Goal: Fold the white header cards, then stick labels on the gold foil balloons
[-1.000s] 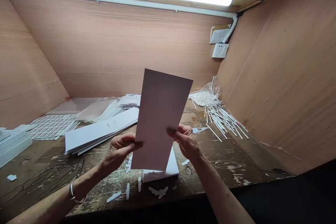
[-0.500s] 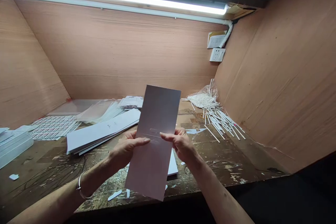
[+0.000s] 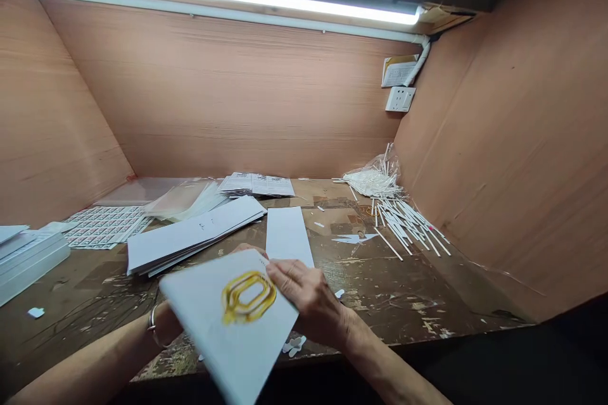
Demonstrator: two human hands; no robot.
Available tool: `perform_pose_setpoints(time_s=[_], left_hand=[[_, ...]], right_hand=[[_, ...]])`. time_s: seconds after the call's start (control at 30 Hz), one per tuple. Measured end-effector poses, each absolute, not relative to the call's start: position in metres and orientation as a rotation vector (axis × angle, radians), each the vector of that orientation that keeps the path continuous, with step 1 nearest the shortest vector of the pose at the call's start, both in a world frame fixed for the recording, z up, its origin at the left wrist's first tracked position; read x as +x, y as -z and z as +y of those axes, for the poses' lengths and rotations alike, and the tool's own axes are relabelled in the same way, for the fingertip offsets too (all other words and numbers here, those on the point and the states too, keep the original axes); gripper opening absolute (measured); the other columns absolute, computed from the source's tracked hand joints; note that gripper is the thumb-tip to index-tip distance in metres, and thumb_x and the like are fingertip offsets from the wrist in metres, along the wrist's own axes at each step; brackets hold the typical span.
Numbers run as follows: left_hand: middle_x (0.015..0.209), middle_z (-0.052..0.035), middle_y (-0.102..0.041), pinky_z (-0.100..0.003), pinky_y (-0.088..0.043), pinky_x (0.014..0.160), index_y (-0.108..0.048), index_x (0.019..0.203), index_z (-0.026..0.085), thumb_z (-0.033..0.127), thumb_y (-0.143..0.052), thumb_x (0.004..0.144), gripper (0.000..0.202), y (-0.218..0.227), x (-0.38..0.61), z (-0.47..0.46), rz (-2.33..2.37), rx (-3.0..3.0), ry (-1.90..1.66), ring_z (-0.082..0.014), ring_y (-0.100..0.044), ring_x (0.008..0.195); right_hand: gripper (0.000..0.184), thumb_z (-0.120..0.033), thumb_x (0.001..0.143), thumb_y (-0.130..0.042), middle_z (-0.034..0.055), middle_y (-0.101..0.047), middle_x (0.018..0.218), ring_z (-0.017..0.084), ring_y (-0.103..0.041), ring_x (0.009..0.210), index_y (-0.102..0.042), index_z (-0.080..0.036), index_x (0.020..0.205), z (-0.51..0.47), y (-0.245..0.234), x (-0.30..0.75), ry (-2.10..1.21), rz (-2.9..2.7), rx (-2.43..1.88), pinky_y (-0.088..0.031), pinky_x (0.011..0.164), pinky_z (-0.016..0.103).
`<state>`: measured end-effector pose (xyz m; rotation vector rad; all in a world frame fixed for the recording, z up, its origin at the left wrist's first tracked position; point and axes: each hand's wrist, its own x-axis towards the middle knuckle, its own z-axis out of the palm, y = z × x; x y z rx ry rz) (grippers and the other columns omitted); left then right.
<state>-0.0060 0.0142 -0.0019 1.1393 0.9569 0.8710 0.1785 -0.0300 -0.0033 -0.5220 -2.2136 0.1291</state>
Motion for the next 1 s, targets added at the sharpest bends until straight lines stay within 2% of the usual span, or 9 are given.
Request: perform_pose_setpoints(time_s=[0.17, 0.33, 0.4, 0.5, 0.6, 0.67, 0.77, 0.87, 1.0], left_hand=[[0.049, -0.0007, -0.057, -0.021, -0.034, 0.043, -0.063, 0.065, 0.01, 0.014, -0.062, 0.051, 0.014, 0.002, -0.018, 0.014, 0.914, 1.048, -0.64, -0.0102, -0.047, 0.042], [0.065, -0.0055, -0.062, -0.023, -0.039, 0.051, -0.062, 0.084, 0.01, 0.039, -0.06, 0.065, 0.034, 0.004, -0.027, 0.009, 0.802, 0.982, -0.729, -0.014, -0.055, 0.054], [0.066, -0.0054, -0.062, -0.023, -0.039, 0.052, -0.061, 0.082, 0.011, 0.045, -0.063, 0.063, 0.039, 0.003, -0.027, 0.005, 0.879, 1.009, -0.705, -0.0144, -0.055, 0.055], [0.063, -0.003, -0.062, -0.022, -0.04, 0.053, -0.06, 0.072, 0.011, 0.029, -0.074, 0.05, 0.032, 0.004, -0.023, 0.002, 0.971, 1.065, -0.658, -0.0133, -0.055, 0.055], [0.056, -0.0005, -0.06, -0.023, -0.04, 0.052, -0.058, 0.064, 0.011, 0.019, -0.073, 0.045, 0.026, 0.007, -0.022, 0.002, 1.001, 1.024, -0.686, -0.0123, -0.053, 0.05], [0.051, 0.0003, -0.058, -0.023, -0.038, 0.048, -0.056, 0.06, 0.012, 0.019, -0.071, 0.046, 0.021, 0.008, -0.021, 0.003, 0.995, 1.012, -0.723, -0.012, -0.051, 0.046], [0.051, -0.0004, -0.058, -0.023, -0.037, 0.047, -0.056, 0.059, 0.012, 0.02, -0.067, 0.048, 0.017, 0.004, -0.016, 0.002, 0.945, 1.059, -0.744, -0.0129, -0.051, 0.045], [0.051, 0.001, -0.055, -0.022, -0.034, 0.047, -0.057, 0.061, 0.013, 0.021, -0.064, 0.051, 0.015, -0.006, -0.007, -0.003, 0.989, 1.194, -0.749, -0.0118, -0.048, 0.046], [0.046, 0.0038, -0.043, -0.021, -0.024, 0.045, -0.047, 0.047, 0.014, 0.024, -0.059, 0.058, 0.019, -0.009, 0.002, -0.006, 1.199, 1.498, -0.842, -0.0087, -0.038, 0.047]], right_hand=[[0.04, -0.009, 0.083, -0.037, 0.0255, -0.048, 0.119, 0.028, -0.044, 0.114, -0.039, 0.001, 0.122, -0.037, 0.022, 0.187, 0.454, -2.496, -0.405, -0.046, 0.086, 0.04], [0.043, -0.016, 0.082, -0.042, 0.0298, -0.044, 0.121, 0.031, -0.052, 0.104, -0.04, 0.003, 0.12, -0.033, 0.043, 0.188, 0.619, -2.528, -0.456, -0.049, 0.077, 0.042], [0.044, -0.019, 0.082, -0.043, 0.0304, -0.045, 0.12, 0.031, -0.055, 0.097, -0.041, 0.004, 0.119, -0.032, 0.045, 0.184, 0.623, -2.573, -0.444, -0.049, 0.074, 0.042], [0.046, -0.023, 0.082, -0.042, 0.028, -0.043, 0.123, 0.029, -0.056, 0.092, -0.041, 0.001, 0.121, -0.035, 0.039, 0.181, 0.535, -2.685, -0.475, -0.049, 0.074, 0.042], [0.052, -0.024, 0.08, -0.047, 0.023, -0.038, 0.13, 0.028, -0.049, 0.105, -0.036, -0.006, 0.127, -0.037, 0.023, 0.19, 0.173, -2.766, -0.55, -0.044, 0.083, 0.042], [0.053, -0.023, 0.079, -0.047, 0.0175, -0.045, 0.126, 0.024, -0.049, 0.107, -0.033, -0.012, 0.13, -0.035, 0.009, 0.2, -0.255, -2.651, -0.71, -0.042, 0.086, 0.04], [0.038, -0.025, 0.086, -0.035, 0.009, -0.062, 0.102, 0.017, -0.058, 0.09, -0.042, -0.017, 0.123, -0.028, -0.006, 0.204, -0.724, -2.183, -1.06, -0.046, 0.076, 0.031], [0.035, -0.033, 0.09, -0.026, 0.0057, -0.064, 0.079, 0.015, -0.059, 0.07, -0.055, -0.016, 0.1, -0.021, -0.001, 0.182, -0.728, -1.984, -1.245, -0.043, 0.059, 0.024], [0.038, -0.036, 0.091, -0.021, 0.0047, -0.06, 0.061, 0.015, -0.055, 0.052, -0.052, -0.015, 0.084, -0.011, 0.031, 0.141, -0.394, -2.015, -1.456, -0.03, 0.047, 0.023]])
